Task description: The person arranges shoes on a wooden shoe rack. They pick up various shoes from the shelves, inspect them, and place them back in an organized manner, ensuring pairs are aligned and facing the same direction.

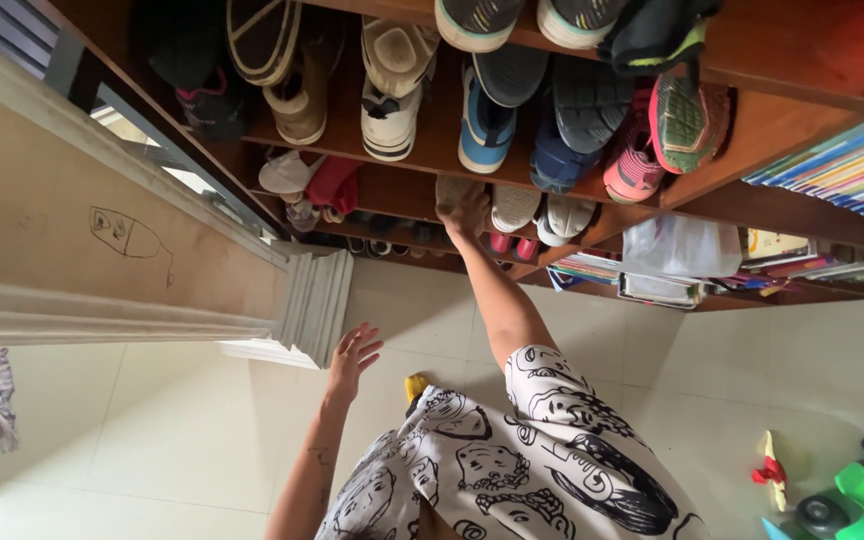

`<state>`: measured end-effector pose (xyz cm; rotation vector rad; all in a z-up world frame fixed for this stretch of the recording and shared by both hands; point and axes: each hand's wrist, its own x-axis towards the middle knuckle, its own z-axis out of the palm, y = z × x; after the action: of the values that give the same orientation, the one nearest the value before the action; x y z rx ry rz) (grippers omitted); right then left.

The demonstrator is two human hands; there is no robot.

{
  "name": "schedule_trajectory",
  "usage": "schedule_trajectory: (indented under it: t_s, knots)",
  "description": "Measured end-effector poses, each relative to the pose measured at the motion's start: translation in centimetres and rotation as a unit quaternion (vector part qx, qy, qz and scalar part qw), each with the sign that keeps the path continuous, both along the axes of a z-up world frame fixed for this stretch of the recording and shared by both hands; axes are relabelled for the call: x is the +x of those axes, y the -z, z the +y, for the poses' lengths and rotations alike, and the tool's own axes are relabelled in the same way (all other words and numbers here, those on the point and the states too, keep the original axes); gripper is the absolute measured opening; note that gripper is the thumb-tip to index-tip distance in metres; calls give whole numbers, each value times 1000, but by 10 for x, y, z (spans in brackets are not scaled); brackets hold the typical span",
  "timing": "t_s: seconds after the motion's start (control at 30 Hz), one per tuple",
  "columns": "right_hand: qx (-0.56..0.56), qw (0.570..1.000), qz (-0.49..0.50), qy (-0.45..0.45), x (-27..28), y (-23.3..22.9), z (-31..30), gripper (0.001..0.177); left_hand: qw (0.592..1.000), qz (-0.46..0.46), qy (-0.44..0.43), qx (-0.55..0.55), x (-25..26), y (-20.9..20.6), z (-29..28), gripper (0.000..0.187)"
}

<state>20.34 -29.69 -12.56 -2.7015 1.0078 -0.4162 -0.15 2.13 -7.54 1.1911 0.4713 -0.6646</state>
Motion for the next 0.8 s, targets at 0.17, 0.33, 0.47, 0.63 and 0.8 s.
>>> schedule_trajectory:
  t_s: [0.17,0.33,0.47,0.63,0.8]
  knots:
    - [123,992,12,-21,8,9,-18,119,1000,8,-10,5,3,-2,9,50]
    - [183,983,5,-32,11,23,-37,119,1000,5,-11,7,6,1,9,50]
    - [124,992,28,-27,17,34,-37,125,1000,5,-10,2,9,-2,5,51]
    - [66,994,82,-16,18,32,-32,124,1000,2,-9,1,12,-5,5,50]
    - [65,995,77,-29,8,14,-27,114,1000,-3,-9,7,10,-11,10,50]
